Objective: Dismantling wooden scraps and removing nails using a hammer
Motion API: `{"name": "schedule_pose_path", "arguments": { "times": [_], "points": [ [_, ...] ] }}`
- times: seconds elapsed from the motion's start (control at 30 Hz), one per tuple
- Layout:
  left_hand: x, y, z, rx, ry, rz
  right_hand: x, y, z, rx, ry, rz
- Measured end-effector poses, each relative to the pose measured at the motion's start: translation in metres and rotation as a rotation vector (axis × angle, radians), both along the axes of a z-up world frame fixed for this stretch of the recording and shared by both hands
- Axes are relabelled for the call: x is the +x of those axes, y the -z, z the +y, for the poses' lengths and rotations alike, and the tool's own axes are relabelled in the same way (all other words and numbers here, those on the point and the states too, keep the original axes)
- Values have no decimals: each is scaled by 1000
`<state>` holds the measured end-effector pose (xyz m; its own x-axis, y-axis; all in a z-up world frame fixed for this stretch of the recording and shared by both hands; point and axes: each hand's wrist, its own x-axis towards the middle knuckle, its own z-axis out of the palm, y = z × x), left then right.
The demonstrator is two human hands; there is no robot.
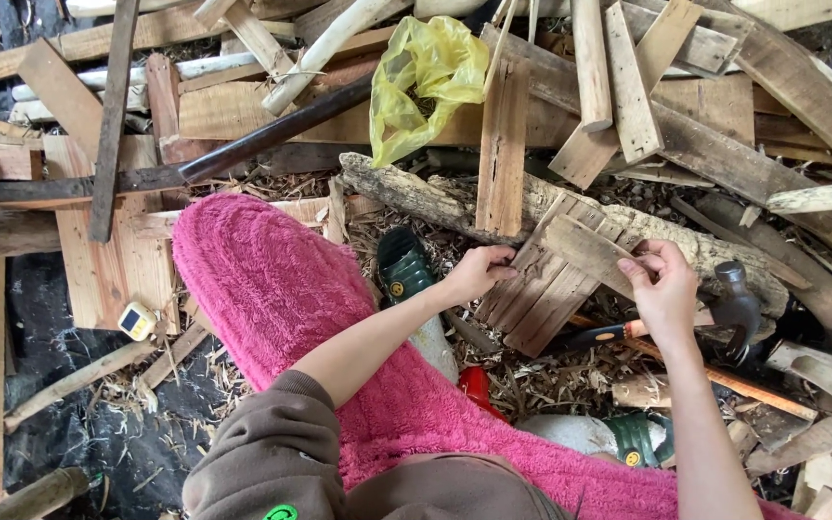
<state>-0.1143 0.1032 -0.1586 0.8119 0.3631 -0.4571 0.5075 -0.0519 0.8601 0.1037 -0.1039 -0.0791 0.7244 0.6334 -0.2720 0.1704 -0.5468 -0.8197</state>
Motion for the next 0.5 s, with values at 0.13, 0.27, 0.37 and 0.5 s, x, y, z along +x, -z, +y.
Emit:
{"name": "schedule_pose_path", "arguments": {
  "times": [0.13,0.27,0.37,0.5],
  "points": [
    [0,-4,2,11,17,17,-3,-5,4,27,11,8],
    [0,-11,2,27,31,35,-4,2,2,22,6,19],
    [-1,-10,3,40,48,37,-4,-1,3,19,6,24],
    [0,-1,0,67,64,48,-2,1,4,31,-5,29]
  ]
}}
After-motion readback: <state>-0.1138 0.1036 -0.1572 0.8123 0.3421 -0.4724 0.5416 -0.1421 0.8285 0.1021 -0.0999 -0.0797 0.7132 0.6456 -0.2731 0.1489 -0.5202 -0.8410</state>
